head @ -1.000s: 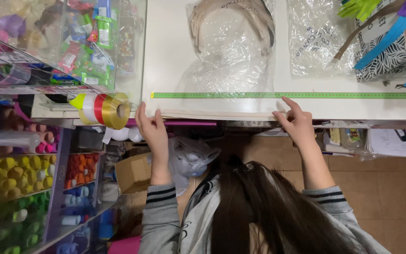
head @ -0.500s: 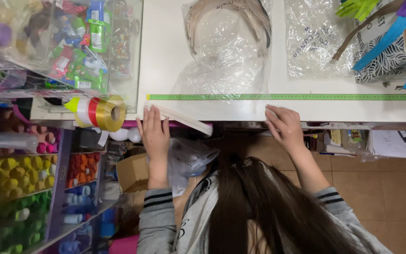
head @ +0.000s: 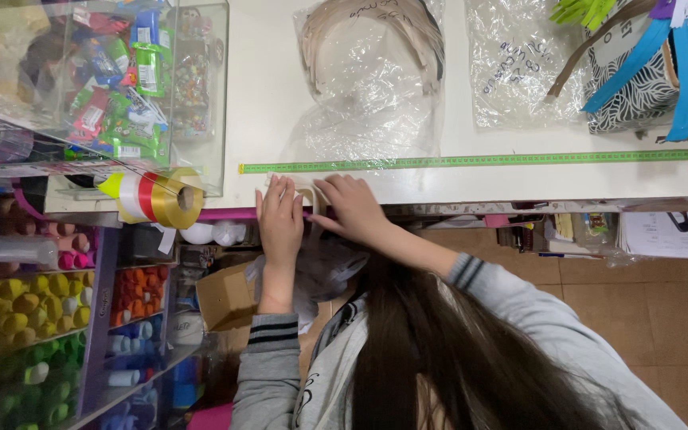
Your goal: The person measures zippers by laying them against a ruler on a counter and then organizes them in a container.
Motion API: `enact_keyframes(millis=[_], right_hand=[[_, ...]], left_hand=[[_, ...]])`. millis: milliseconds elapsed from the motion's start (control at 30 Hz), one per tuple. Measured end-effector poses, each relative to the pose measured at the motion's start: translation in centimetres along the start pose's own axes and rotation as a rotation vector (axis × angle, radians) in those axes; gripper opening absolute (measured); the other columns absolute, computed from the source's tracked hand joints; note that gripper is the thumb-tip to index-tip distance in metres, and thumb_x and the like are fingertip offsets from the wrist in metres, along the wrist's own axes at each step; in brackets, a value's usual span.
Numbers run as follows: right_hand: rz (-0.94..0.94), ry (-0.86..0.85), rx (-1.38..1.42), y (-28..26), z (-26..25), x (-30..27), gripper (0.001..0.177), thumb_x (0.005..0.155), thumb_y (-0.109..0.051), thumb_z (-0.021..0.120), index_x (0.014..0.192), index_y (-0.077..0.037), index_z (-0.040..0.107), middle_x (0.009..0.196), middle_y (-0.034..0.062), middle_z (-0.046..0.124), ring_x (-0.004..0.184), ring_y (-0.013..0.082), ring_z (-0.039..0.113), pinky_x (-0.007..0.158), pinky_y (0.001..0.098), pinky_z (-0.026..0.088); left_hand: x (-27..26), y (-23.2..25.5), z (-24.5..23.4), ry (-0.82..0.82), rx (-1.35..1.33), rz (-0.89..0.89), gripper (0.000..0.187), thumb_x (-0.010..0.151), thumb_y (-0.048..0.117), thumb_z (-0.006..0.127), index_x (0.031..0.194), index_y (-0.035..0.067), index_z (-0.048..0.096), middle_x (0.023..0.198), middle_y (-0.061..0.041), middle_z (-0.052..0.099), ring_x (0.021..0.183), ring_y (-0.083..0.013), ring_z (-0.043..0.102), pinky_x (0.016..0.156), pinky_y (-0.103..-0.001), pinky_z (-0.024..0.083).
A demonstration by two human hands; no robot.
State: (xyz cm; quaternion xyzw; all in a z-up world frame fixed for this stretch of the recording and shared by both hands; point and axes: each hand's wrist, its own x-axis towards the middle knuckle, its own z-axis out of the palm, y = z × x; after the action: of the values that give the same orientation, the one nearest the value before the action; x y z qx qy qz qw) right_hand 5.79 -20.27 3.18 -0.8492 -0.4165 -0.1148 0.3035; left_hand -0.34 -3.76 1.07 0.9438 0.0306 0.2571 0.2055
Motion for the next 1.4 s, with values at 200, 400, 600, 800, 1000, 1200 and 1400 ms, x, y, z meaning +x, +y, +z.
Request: enact_keyframes(millis=[200,400,600,800,1000,1200,1400], right_hand=[[0.025,-0.112,-0.084,1.2,4.5,0.9,0.037,0.078,-0.026,0.065,0.112,-0.01,0.062,0.084,0.0031,0.057,0.08,0.0256,0.058,0.07,0.0377,0.042],[0.345,-0.24,0.489,3.6,-2.4,-1.7,0.035,0.09,-0.028,0.059,0.124,-0.019,0.059,0.064,0.013,0.058,0.071,0.04,0.063,0.075,0.0481,0.049],[0.368,0.081,0.281,10.0,-7.7,-9.9,0.033,0.086,-0.005,0.058,0.116,-0.014,0.069,0.095,0.0139,0.069,0.092,0.0394,0.065,0.086,0.0469,0.05],[0.083,0.397,-0.203,10.2,-11.1,-13.0,0.026,0.092,0.003,0.066,0.118,-0.003,0.068,0.105,0.0115,0.06,0.091,0.0296,0.059,0.082,0.0398,0.052],[-0.081,0.324,-0.132,7.6,-6.2,-13.2,0.032,0.083,-0.001,0.066,0.115,-0.003,0.068,0.11,0.0164,0.066,0.094,0.0352,0.065,0.082,0.0459,0.051],[0.073,0.297,-0.264,6.8,-7.0,-12.9,0.031,0.096,-0.016,0.061,0.125,-0.008,0.063,0.126,0.0085,0.064,0.111,0.0265,0.061,0.094,0.0407,0.039],[0.119,0.322,-0.22,6.2,-9.0,-11.6,0.022,0.097,-0.014,0.06,0.117,-0.011,0.068,0.123,0.0035,0.068,0.115,0.023,0.062,0.097,0.0384,0.037]], left_hand=[[-0.3,-2.6,-0.5,0.095,0.012,-0.065,0.03,0.099,0.02,0.061,0.123,0.002,0.066,0.126,-0.012,0.062,0.131,-0.0254,0.049,0.116,-0.046,0.024],[-0.1,-6.9,-1.2,0.16,0.044,-0.079,0.029,0.099,0.017,0.063,0.123,0.001,0.066,0.126,-0.012,0.062,0.129,-0.0253,0.051,0.112,-0.041,0.033],[-0.3,-7.5,-1.5,0.166,0.018,-0.026,0.027,0.096,0.008,0.062,0.121,0.0,0.066,0.124,-0.014,0.062,0.127,-0.0292,0.053,0.108,-0.043,0.037],[-0.2,-5.5,-2.4,0.128,0.034,-0.037,0.028,0.099,0.007,0.056,0.125,0.0,0.064,0.129,-0.013,0.059,0.129,-0.0296,0.05,0.11,-0.046,0.032],[-0.2,-5.6,-1.2,0.092,0.053,-0.02,0.029,0.101,0.014,0.057,0.128,0.004,0.063,0.131,-0.009,0.059,0.131,-0.0266,0.049,0.112,-0.049,0.024],[0.0,-5.5,-1.4,0.095,0.051,-0.015,0.027,0.101,0.015,0.058,0.126,0.005,0.064,0.131,-0.009,0.059,0.131,-0.0265,0.049,0.112,-0.049,0.024],[-0.1,-5.8,-1.1,0.116,0.055,0.031,0.028,0.1,0.009,0.058,0.126,0.001,0.064,0.131,-0.012,0.058,0.13,-0.0293,0.05,0.11,-0.049,0.023]])
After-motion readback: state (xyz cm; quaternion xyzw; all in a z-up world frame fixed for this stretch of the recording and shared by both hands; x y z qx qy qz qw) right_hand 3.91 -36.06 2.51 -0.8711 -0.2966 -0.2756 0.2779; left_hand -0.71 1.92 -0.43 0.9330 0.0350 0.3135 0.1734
